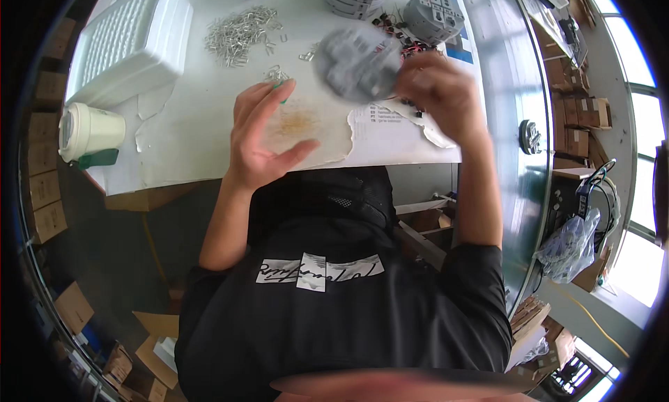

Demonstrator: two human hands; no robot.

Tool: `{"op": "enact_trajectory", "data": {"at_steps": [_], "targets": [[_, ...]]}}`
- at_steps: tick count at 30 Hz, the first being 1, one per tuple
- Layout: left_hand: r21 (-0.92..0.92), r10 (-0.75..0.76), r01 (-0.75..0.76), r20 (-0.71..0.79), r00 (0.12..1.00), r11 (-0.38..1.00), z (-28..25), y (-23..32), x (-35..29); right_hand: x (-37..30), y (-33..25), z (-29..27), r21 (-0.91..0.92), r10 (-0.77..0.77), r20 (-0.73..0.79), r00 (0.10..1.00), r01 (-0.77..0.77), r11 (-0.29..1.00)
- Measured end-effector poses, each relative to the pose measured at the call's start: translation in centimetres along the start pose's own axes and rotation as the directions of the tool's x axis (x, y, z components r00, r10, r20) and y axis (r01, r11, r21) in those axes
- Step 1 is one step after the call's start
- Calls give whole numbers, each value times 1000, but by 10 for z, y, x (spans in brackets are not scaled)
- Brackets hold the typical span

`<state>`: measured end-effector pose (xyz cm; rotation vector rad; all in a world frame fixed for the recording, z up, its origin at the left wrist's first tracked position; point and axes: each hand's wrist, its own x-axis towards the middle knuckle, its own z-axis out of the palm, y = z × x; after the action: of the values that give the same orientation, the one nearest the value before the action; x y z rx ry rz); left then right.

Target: Assemble small electronic or mechanical components onto a circular base plate using a precision tool.

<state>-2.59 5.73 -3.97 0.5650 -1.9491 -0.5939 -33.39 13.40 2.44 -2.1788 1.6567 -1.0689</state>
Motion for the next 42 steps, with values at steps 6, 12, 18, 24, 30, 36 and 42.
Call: {"op": "enact_trajectory", "data": {"at_steps": [6, 12, 18, 24, 30, 36, 42], "targets": [[99, -123, 98, 297, 947, 990, 3, -1, -8, -3, -30, 56, 44, 153, 216, 964, -166, 985], [29, -156, 153, 235, 959, 988, 0, 0, -11, 75, -10, 93, -69, 234, 151, 960, -226, 972], [-11, -221, 239, 338, 915, 971, -6, -2, -8, 118, 5, 121, -304, 344, 400, 849, -231, 924], [139, -167, 132, 283, 945, 981, -3, 1, -14, 106, -11, 107, -201, 267, 239, 933, -222, 954], [132, -193, 166, 221, 956, 977, 4, -1, -13, 77, -14, 85, 175, 663, 321, 676, -731, 660], [148, -204, 175, 212, 956, 973, 6, -3, -15, 61, -31, 85, 149, 674, 292, 679, -728, 669], [166, -187, 155, 198, 962, 974, 6, -4, -15, 46, -20, 105, 51, 532, 161, 831, -545, 837]]}}
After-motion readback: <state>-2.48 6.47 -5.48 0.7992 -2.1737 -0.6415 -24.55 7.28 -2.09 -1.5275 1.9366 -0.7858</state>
